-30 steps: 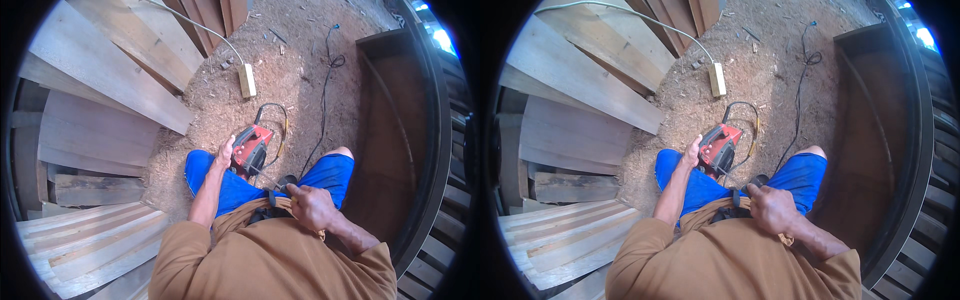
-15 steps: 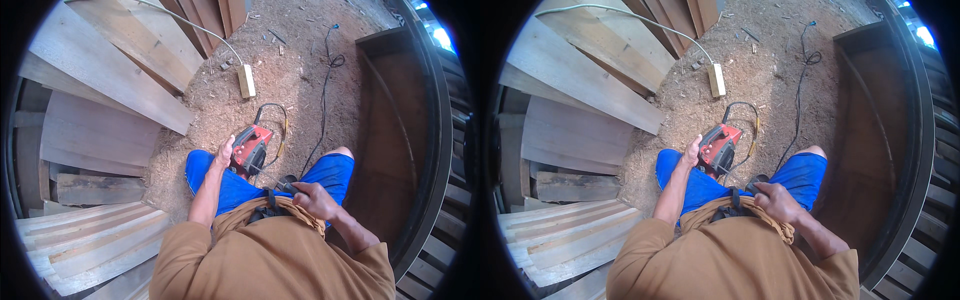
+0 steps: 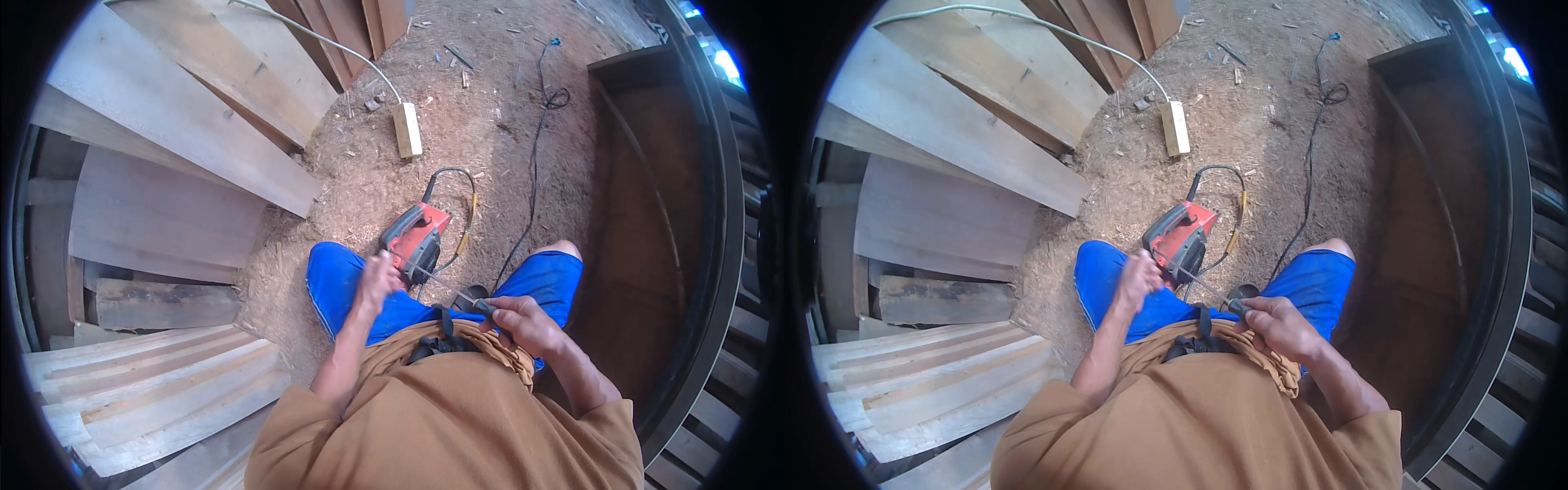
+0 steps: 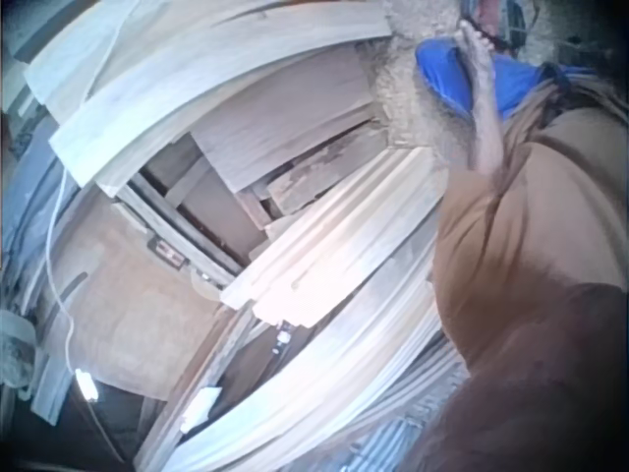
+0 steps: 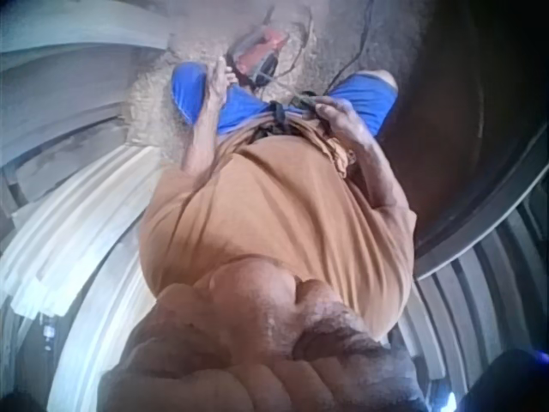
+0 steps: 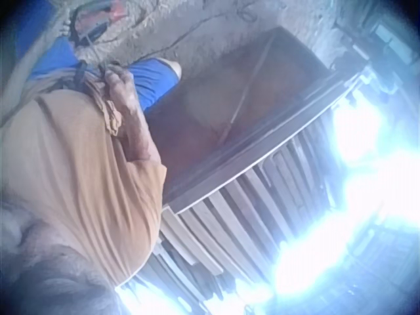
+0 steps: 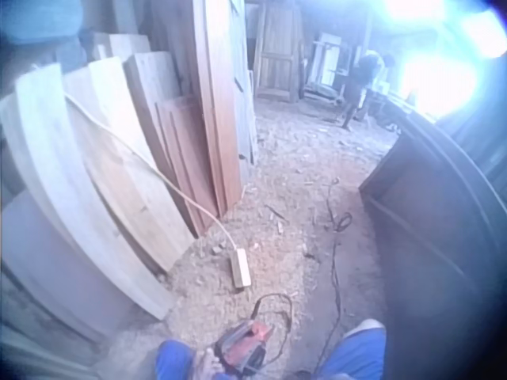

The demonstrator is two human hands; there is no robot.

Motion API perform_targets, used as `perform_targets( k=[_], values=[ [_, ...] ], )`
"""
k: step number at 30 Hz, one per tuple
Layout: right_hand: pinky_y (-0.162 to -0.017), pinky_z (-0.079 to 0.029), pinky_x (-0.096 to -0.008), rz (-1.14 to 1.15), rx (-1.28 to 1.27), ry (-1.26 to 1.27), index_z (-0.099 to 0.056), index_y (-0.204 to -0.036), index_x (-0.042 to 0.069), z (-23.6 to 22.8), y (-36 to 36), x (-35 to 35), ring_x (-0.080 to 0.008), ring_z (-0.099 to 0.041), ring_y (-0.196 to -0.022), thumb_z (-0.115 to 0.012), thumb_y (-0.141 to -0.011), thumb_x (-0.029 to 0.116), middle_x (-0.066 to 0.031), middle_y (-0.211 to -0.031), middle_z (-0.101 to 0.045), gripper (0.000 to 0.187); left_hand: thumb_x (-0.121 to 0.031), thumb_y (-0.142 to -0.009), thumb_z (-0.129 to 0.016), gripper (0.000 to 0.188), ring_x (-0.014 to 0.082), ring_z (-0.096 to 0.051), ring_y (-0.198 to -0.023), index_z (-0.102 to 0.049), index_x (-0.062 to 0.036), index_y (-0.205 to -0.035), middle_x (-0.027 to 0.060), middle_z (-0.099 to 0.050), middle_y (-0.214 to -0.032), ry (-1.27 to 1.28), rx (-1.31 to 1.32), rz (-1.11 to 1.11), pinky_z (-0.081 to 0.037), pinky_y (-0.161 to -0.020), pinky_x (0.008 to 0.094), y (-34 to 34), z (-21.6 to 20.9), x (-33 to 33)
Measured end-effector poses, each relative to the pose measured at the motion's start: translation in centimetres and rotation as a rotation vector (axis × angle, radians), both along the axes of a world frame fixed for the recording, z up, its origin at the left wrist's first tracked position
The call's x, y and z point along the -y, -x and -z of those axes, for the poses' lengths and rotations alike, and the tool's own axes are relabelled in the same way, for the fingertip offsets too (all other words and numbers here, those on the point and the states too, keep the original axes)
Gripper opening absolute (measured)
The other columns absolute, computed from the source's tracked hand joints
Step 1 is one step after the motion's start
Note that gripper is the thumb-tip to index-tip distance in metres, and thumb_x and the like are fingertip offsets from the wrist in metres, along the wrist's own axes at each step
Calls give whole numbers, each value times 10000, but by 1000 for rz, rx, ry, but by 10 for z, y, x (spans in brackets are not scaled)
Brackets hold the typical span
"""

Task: The person works on a power sander using a long screwdriver while sitting on the ground.

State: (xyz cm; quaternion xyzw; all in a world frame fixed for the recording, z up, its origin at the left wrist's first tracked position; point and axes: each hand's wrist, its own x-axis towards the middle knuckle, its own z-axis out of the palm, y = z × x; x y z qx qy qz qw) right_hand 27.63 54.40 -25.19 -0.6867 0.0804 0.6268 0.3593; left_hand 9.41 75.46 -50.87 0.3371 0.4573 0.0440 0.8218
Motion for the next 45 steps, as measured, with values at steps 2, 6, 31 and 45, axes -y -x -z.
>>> perform_targets(
  k=[2, 6, 31, 45],
  values=[
    [-759, -579, -456, -797, 759, -290, -535, -1450, -22, 11, 10, 7, -325, -722, -846, -579, -980, 110, -240, -1078, -725, 491, -452, -1032, -637, 407, 239, -721, -717, -623, -57, -1127, 131, -715, -890, 381, 100, 40, -633, -640, 412, 9, -12, 28],
    [-792, -561, -493, -1201, 987, -80, -572, -1392, -4, -22, 36, -24, -401, -705, -895, -583, -919, 129, -215, -1041, -701, 491, -395, -1034, -654, 347, 220, -703, -719, -622, -60, -1118, 82, -690, -897, 537, 334, -14, -639, -684, 413, -12, -13, 43],
    [-798, -548, -364, -392, 239, -181, -479, -1522, -12, -20, -10, -14, -217, -676, -934, -577, -997, 123, -131, -1166, -714, 551, -416, -1090, -494, 444, 229, -719, -755, -611, 8, -1154, 112, -732, -915, -608, -243, 113, -585, -690, 381, 9, 69, -12],
    [-742, -576, -501, -1290, 829, -93, -616, -1422, 92, -28, 1, -30, -406, -710, -868, -618, -828, 57, -199, -990, -712, 595, -521, -1121, -359, 597, 135, -642, -771, -629, -29, -1326, 67, -717, -964, -305, 140, 202, -549, -699, 306, -23, 90, -33]
  ],
)
